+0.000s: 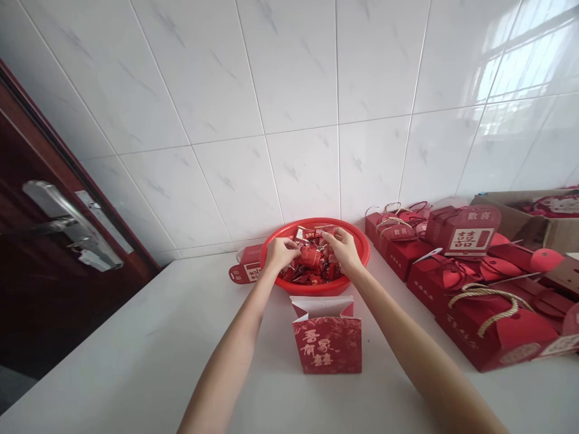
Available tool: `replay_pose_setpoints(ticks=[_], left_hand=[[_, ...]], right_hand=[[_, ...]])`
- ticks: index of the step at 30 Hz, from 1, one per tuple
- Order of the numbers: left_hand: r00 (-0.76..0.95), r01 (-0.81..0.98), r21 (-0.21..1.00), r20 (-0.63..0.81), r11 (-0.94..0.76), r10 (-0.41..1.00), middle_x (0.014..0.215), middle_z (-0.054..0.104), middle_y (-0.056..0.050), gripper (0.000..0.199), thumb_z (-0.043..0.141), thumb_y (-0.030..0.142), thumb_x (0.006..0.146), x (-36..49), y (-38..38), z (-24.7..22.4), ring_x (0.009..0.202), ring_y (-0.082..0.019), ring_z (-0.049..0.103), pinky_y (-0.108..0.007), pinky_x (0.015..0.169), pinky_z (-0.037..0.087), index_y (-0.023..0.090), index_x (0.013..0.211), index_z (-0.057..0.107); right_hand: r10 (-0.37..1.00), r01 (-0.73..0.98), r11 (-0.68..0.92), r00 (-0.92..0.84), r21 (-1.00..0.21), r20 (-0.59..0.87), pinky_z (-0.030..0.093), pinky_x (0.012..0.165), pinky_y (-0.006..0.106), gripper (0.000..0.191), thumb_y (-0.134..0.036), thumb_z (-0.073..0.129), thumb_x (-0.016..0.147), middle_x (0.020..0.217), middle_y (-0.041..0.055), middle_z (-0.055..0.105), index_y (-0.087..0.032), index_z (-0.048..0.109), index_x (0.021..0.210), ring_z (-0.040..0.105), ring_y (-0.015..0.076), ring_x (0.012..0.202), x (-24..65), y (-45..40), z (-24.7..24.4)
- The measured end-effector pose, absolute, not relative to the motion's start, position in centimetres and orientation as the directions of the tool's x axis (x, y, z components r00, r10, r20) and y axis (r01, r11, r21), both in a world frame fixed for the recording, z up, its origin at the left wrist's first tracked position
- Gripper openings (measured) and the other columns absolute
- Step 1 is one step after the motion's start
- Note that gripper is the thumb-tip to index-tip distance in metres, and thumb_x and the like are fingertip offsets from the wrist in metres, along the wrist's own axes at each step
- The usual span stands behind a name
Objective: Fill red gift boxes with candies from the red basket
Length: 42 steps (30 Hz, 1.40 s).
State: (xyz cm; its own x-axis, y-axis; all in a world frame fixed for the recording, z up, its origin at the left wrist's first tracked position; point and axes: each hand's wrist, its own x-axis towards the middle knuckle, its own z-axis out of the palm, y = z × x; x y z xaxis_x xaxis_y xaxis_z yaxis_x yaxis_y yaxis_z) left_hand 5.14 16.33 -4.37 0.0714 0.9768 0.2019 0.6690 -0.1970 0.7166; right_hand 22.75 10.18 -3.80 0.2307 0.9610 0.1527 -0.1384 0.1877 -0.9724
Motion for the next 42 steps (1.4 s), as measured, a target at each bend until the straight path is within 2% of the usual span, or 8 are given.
replay_pose_setpoints(ticks=[4,10,15,21,28,32,38,42], left_hand=[[0.083,0.457,0.868,0.177,-0.195,0.981,0.064,0.070,-0.003,0.020,0.069,0.034,0.066,4.8,16.3,-4.3,0.054,-0.016,0.061,-0.028,0.053,0.049,0.017,0.076,0.072],[0.127,0.290,0.937,0.165,-0.195,0.978,0.078,0.073,-0.004,0.019,0.067,0.034,0.064,4.4,16.3,-3.9,0.062,-0.015,0.064,-0.028,0.059,0.052,0.017,0.070,0.070],[0.208,0.309,0.939,0.087,-0.150,0.974,0.075,0.074,-0.003,0.020,0.074,0.026,0.058,4.7,16.2,-4.0,0.069,-0.019,0.068,-0.031,0.066,0.054,0.017,0.077,0.074],[0.245,0.406,0.899,0.065,-0.163,0.967,0.067,0.071,-0.002,0.016,0.083,0.021,0.053,4.9,16.7,-4.8,0.072,-0.021,0.066,-0.032,0.071,0.052,0.018,0.065,0.072],[0.241,0.435,0.883,0.075,-0.176,0.968,0.073,0.068,-0.001,0.037,0.088,0.012,0.043,4.6,17.8,-5.8,0.079,-0.022,0.066,-0.031,0.072,0.052,0.018,0.076,0.073],[0.323,0.381,0.902,0.074,-0.201,0.944,0.065,0.064,0.001,0.035,0.089,0.019,0.049,4.5,17.4,-5.4,0.071,-0.020,0.065,-0.031,0.069,0.052,0.017,0.082,0.075],[0.433,0.193,0.927,0.213,-0.321,0.876,0.107,0.074,-0.008,0.051,0.083,0.031,0.065,4.8,16.2,-4.3,0.101,-0.024,0.067,-0.034,0.086,0.054,0.019,0.113,0.072],[0.443,0.117,0.911,0.308,-0.395,0.842,0.105,0.074,-0.006,0.047,0.082,0.034,0.067,4.8,16.1,-4.3,0.098,-0.023,0.068,-0.033,0.084,0.055,0.019,0.110,0.072]], right_hand=[[0.968,-0.137,0.174,0.204,-0.975,0.144,0.035,0.037,0.020,0.027,-0.042,0.066,0.074,0.068,-0.0019,0.064,-0.023,0.047,0.078,0.051,0.0109,0.050,22.8,10.2,-3.9],[0.980,-0.133,0.155,0.146,-0.979,0.135,0.037,0.036,0.019,0.026,-0.042,0.067,0.075,0.068,-0.0010,0.065,-0.022,0.050,0.076,0.053,0.0109,0.048,22.9,10.2,-3.7],[0.982,-0.122,0.150,0.130,-0.981,0.134,0.037,0.036,0.018,0.022,-0.039,0.066,0.077,0.069,-0.0004,0.066,-0.021,0.052,0.078,0.054,0.0104,0.049,22.8,10.0,-3.5],[0.982,-0.096,0.146,0.133,-0.985,0.132,0.037,0.036,0.019,0.023,-0.039,0.066,0.075,0.069,-0.0005,0.065,-0.022,0.050,0.075,0.051,0.0097,0.048,22.8,10.1,-3.7],[0.982,-0.114,0.148,0.131,-0.982,0.133,0.041,0.043,0.019,0.017,-0.035,0.061,0.072,0.076,0.0004,0.067,-0.021,0.053,0.077,0.055,0.0106,0.056,23.0,10.3,-3.8],[0.984,-0.118,0.134,0.130,-0.984,0.119,0.043,0.048,0.020,0.015,-0.034,0.058,0.071,0.081,0.0021,0.070,-0.020,0.056,0.078,0.060,0.0133,0.065,23.0,10.3,-3.9],[0.986,-0.116,0.138,0.115,-0.984,0.125,0.046,0.049,0.021,0.023,-0.040,0.064,0.071,0.085,0.0021,0.067,-0.020,0.063,0.081,0.059,0.0147,0.070,23.0,10.4,-4.0],[0.990,-0.116,0.138,0.026,-0.984,0.136,0.051,0.052,0.023,0.026,-0.039,0.069,0.069,0.087,0.0022,0.065,-0.019,0.069,0.085,0.060,0.0174,0.078,22.9,10.1,-3.7]])
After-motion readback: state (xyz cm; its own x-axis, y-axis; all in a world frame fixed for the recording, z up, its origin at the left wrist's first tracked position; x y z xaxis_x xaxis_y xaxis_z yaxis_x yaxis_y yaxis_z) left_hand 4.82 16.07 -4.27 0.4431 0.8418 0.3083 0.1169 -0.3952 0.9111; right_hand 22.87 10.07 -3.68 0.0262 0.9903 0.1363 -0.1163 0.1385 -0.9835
